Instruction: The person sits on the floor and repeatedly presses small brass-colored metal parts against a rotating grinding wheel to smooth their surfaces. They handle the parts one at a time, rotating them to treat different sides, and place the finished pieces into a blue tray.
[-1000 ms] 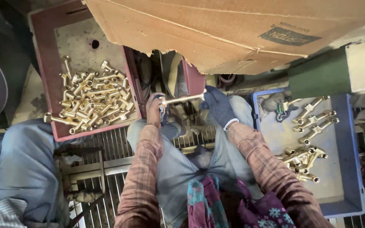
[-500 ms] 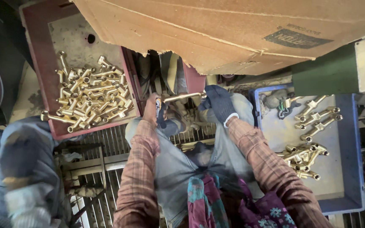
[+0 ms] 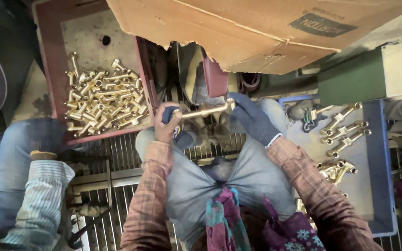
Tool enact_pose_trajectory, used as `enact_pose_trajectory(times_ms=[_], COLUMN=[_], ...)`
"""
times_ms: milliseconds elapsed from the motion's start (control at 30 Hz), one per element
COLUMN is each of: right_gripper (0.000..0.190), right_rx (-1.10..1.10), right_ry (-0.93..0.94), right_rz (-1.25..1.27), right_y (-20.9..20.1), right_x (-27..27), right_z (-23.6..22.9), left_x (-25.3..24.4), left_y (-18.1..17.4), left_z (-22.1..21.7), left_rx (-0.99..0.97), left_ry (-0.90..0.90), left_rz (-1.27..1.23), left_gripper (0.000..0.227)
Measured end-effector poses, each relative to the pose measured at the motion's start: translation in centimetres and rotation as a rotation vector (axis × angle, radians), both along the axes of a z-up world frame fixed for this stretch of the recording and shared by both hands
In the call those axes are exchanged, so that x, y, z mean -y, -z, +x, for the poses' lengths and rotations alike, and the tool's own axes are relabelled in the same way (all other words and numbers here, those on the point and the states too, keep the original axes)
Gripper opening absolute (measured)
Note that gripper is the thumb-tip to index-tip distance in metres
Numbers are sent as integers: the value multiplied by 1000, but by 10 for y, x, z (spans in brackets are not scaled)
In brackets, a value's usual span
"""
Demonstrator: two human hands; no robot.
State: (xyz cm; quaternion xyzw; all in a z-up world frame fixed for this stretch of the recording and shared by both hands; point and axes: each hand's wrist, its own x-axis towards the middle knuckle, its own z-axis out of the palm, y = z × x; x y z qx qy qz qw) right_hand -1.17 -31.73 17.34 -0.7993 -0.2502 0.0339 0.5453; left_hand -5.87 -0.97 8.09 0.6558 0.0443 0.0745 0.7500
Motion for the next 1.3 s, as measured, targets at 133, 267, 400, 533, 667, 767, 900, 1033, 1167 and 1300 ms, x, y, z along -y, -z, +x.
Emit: enact_pose_trajectory(times_ms=[133, 267, 400, 533, 667, 767, 900, 1033, 1167, 1300], right_gripper=[40, 39, 34, 30, 27, 29, 37, 40, 35, 32], right_rx=[-414, -458, -597, -830, -945, -1001, -1127, -1090, -1308, -1236], right_ry=[64, 103, 169, 276, 320, 371, 426, 384, 357, 289], right_rz=[158, 144, 194, 381, 472, 423, 369, 386, 1033, 788], right_y=[-1, 8, 17, 21, 24, 27, 27, 13, 2, -20], right_x=[-8, -16, -27, -37, -41, -42, -47, -37, -32, -37], right_z=[9, 20, 27, 34, 41, 48, 54, 39, -38, -109], left_x=[4, 10, 10, 9, 4, 3, 2, 11, 33, 52], left_y=[-11, -6, -2, -2, 0, 3, 5, -10, -37, -55], left_z=[18, 31, 41, 46, 47, 50, 48, 15, -65, -88], left_rx=[32, -165, -357, -496, -601, -664, -717, -620, -139, -68], left_ry=[15, -26, -60, -45, 10, 18, -10, -51, 147, 137], left_rz=[-48, -185, -232, -268, -366, -373, -324, -251, -115, -23], left_gripper=[30, 26, 25, 26, 27, 31, 42, 47, 45, 34])
